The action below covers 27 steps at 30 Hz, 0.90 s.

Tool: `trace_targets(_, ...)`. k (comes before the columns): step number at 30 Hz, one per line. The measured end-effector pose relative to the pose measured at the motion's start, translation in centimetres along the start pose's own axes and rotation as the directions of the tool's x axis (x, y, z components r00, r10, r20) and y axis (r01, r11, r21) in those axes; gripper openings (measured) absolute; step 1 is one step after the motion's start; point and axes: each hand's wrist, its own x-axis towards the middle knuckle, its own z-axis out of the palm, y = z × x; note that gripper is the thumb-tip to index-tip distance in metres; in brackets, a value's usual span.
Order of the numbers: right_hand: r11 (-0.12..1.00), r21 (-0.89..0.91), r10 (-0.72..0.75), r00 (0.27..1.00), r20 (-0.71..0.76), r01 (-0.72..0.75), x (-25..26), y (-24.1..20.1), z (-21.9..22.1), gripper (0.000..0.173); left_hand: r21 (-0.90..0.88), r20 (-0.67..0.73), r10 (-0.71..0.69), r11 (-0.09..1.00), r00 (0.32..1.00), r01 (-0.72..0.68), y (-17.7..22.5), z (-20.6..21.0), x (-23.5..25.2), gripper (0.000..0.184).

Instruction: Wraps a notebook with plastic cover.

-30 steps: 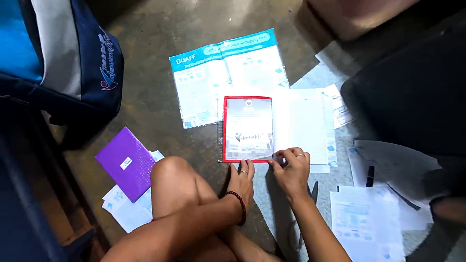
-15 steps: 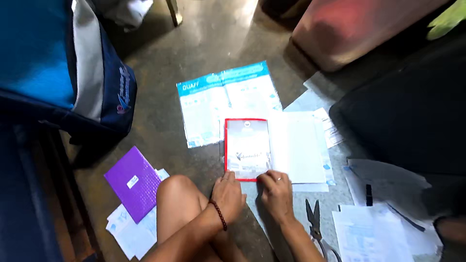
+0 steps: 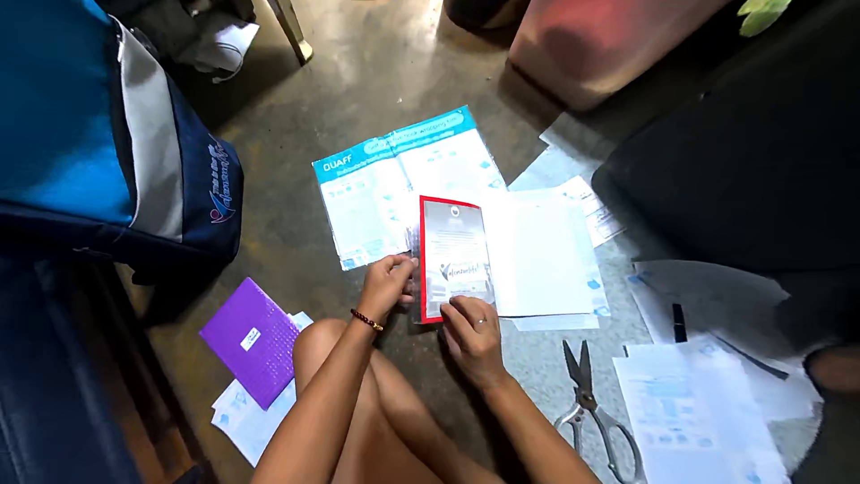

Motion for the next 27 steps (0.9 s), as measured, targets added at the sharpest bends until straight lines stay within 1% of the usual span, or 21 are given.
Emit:
trace_targets(2,0.999,0.003,-0.047,0.999,-0.016,0.047,0.1,0.1,0.3,0.017,-0.005,0.044,-0.026,1.000,0.999,0.026,0.0,0.0,-0.6,0.037)
trace_targets(3,0.998,0.004,-0.066,0.998,-0.018,0.066,0.0,0.2,0.3,0.016,0.010,0.063,-0.048,0.999,0.997,0.047,0.1,0.0,-1.0,0.037)
trace_targets(4,0.997,0.007,-0.081,0.997,-0.018,0.081,-0.3,0.3,0.2,0.015,0.037,0.081,-0.078,0.996,0.994,0.076,0.0,0.1,-1.7,0.032)
trace_targets(5,0.996,0.010,-0.091,0.996,-0.012,0.091,-0.7,0.5,0.0,0.014,0.075,0.100,-0.118,0.991,0.988,0.111,-0.2,0.2,-2.4,0.030)
trace_targets(7,0.995,0.011,-0.103,0.995,0.002,0.103,-1.7,0.9,-0.5,0.014,0.124,0.128,-0.198,0.975,0.972,0.182,-0.8,0.6,-3.8,0.039)
trace_targets(11,0.991,0.012,-0.134,0.990,0.033,0.134,-3.4,1.5,-1.9,0.014,0.096,0.149,-0.269,0.962,0.951,0.257,-2.7,1.4,-4.8,0.021)
trace_targets(15,0.992,0.004,-0.128,0.989,0.072,0.128,-5.2,1.6,-3.6,0.014,0.094,0.114,-0.312,0.948,0.943,0.303,-3.5,2.4,-4.8,0.014)
trace_targets(17,0.996,-0.001,-0.089,0.992,0.086,0.090,-6.0,1.3,-4.2,0.016,0.119,0.110,-0.338,0.938,0.935,0.325,-3.9,2.9,-4.7,0.008)
trace_targets(19,1.000,0.019,0.000,0.998,0.070,-0.001,-6.7,0.5,-4.6,0.016,0.125,0.113,-0.371,0.926,0.922,0.357,-3.9,3.3,-4.9,0.005)
trace_targets(20,0.994,0.057,0.090,0.995,0.049,-0.093,-7.0,-0.3,-4.8,0.015,0.113,0.111,-0.386,0.920,0.916,0.375,-4.0,3.5,-5.0,0.004)
trace_targets(21,0.965,0.123,0.230,0.973,0.023,-0.231,-7.2,-1.3,-5.0,0.013,0.090,0.108,-0.399,0.916,0.911,0.390,-4.1,3.8,-5.2,0.004)
trace_targets(22,0.890,0.209,0.413,0.911,0.005,-0.405,-7.3,-2.7,-5.3,0.014,0.062,0.103,-0.406,0.914,0.908,0.402,-4.3,4.2,-5.6,0.003)
trace_targets(23,0.750,0.309,0.611,0.792,0.015,-0.585,-7.2,-4.2,-5.8,0.019,0.038,0.102,-0.415,0.910,0.904,0.413,-4.6,4.5,-6.0,0.003)
trace_targets(24,0.517,0.424,0.797,0.598,0.078,-0.744,-6.7,-5.5,-6.4,0.022,0.018,0.105,-0.422,0.906,0.900,0.423,-4.9,4.9,-6.3,0.003)
trace_targets(25,0.219,0.507,0.916,0.355,0.188,-0.834,-5.9,-6.4,-7.2,0.019,0.002,0.108,-0.429,0.902,0.897,0.431,-5.3,5.3,-6.7,0.003)
trace_targets(26,-0.062,0.542,0.939,0.135,0.316,-0.838,-5.1,-6.9,-8.0,0.018,-0.011,0.109,-0.437,0.898,0.893,0.440,-5.6,5.6,-7.0,0.004)
trace_targets(27,-0.262,0.528,0.901,-0.009,0.434,-0.808,-4.7,-7.1,-8.7,0.021,-0.025,0.107,-0.446,0.892,0.888,0.451,-6.0,5.9,-7.4,0.004)
